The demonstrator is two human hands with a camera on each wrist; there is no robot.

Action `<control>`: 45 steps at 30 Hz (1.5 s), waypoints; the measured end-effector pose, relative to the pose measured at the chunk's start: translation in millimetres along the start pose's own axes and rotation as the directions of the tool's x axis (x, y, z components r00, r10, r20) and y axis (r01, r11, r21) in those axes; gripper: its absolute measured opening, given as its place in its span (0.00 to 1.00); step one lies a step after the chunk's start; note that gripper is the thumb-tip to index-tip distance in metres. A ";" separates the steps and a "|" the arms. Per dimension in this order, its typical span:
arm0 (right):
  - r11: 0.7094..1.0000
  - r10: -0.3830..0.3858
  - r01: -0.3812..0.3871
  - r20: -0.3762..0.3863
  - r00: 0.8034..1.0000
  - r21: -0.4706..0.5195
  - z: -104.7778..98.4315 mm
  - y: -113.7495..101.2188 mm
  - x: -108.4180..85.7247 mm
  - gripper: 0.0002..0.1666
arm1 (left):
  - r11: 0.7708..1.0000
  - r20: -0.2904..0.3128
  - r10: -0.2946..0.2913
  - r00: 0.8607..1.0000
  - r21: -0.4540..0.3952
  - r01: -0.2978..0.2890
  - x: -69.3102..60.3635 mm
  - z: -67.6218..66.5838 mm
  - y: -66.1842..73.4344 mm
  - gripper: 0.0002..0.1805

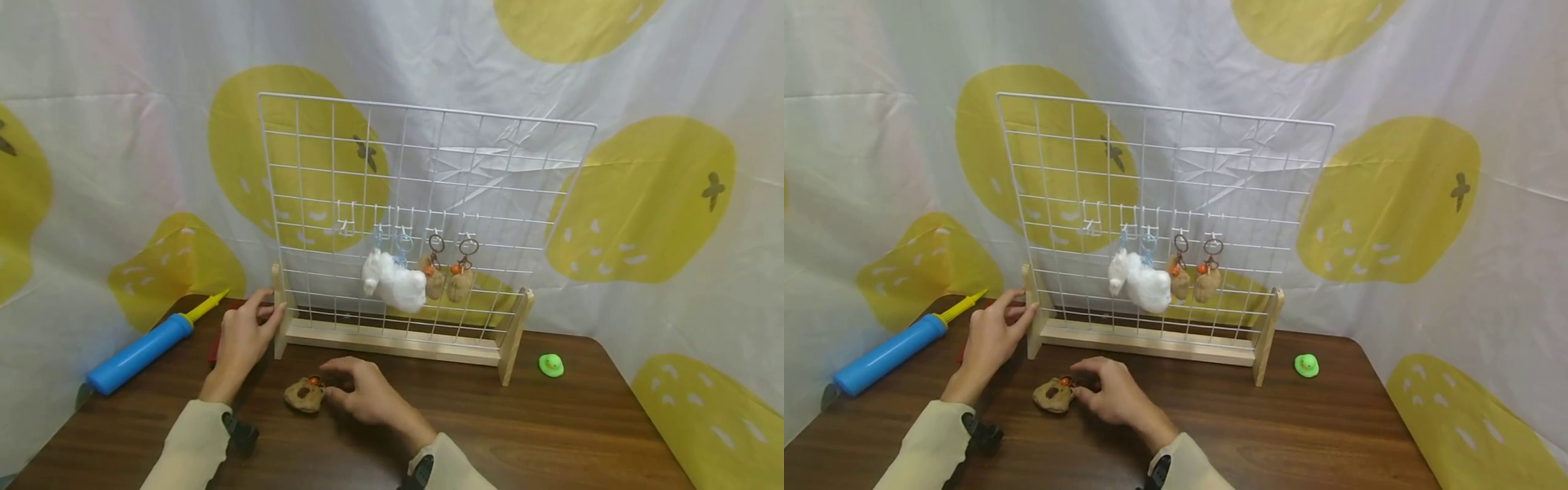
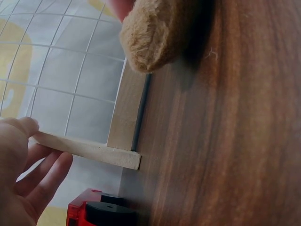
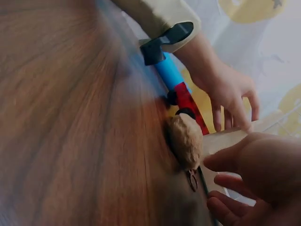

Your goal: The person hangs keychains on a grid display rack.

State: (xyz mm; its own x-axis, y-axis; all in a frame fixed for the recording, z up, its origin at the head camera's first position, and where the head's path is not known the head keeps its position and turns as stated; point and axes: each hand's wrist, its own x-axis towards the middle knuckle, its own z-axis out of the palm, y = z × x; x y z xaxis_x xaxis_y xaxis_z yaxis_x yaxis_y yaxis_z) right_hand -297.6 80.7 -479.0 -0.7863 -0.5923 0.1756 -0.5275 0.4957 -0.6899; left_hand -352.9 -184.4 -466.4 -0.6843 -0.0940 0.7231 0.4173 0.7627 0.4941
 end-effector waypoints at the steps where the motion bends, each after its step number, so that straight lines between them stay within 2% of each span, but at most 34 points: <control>1: 1.000 -0.008 0.008 0.007 1.000 -0.021 0.6 0.4 0.2 0.25 | 1.000 0.001 -0.003 1.000 0.001 0.003 0.2 -0.1 0.1 0.17; 5: 0.989 -0.036 0.042 0.045 0.998 -0.143 2.0 1.2 -0.1 0.27 | 1.000 0.001 -0.005 1.000 -0.004 0.005 0.2 0.0 0.2 0.17; 8: 0.979 -0.038 0.051 0.066 0.997 -0.197 3.5 2.4 -0.9 0.26 | 1.000 0.003 -0.007 1.000 -0.008 0.007 -0.1 -0.3 0.2 0.18; 14: 0.971 -0.048 0.048 0.004 0.999 -0.236 4.6 3.6 -1.3 0.15 | 1.000 0.005 -0.009 1.000 -0.005 0.009 -0.4 -2.0 2.0 0.17; 21: 0.971 -0.004 -0.010 -0.056 0.998 -0.238 3.2 2.4 -4.5 0.03 | 1.000 0.008 -0.009 1.000 -0.008 0.009 -0.4 -2.5 2.4 0.17; 26: 0.969 0.075 -0.090 -0.070 0.995 -0.231 0.6 2.8 -6.6 0.16 | 1.000 0.001 -0.001 1.000 -0.011 0.001 -0.2 -1.5 0.6 0.18; 31: 0.980 0.140 -0.149 -0.071 0.988 -0.129 -2.1 4.3 -7.1 0.17 | 1.000 -0.001 0.003 1.000 -0.010 -0.003 -0.1 -0.1 -0.5 0.17; 34: 0.984 0.139 -0.145 -0.064 0.988 -0.105 -3.5 4.8 -7.2 0.15 | 1.000 -0.002 0.003 1.000 -0.011 -0.003 -0.1 -0.2 -0.2 0.17; 41: 0.983 0.134 -0.136 -0.025 0.991 -0.122 -8.1 8.8 -5.9 0.11 | 1.000 -0.002 -0.004 1.000 -0.009 0.004 -0.3 -1.4 1.9 0.17; 45: 0.987 0.142 -0.141 0.006 0.990 -0.077 -15.2 11.3 -5.2 0.10 | 1.000 0.006 -0.016 1.000 -0.008 0.016 0.2 -1.9 2.4 0.17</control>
State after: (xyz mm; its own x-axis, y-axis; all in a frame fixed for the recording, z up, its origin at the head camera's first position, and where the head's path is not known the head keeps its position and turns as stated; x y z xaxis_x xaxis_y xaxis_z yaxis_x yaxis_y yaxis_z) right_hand -304.4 99.1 -477.1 -0.8515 -0.5194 0.0718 -0.4344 0.6220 -0.6515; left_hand -350.9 -183.8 -464.2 -0.6945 -0.1022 0.7121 0.4109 0.7562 0.5093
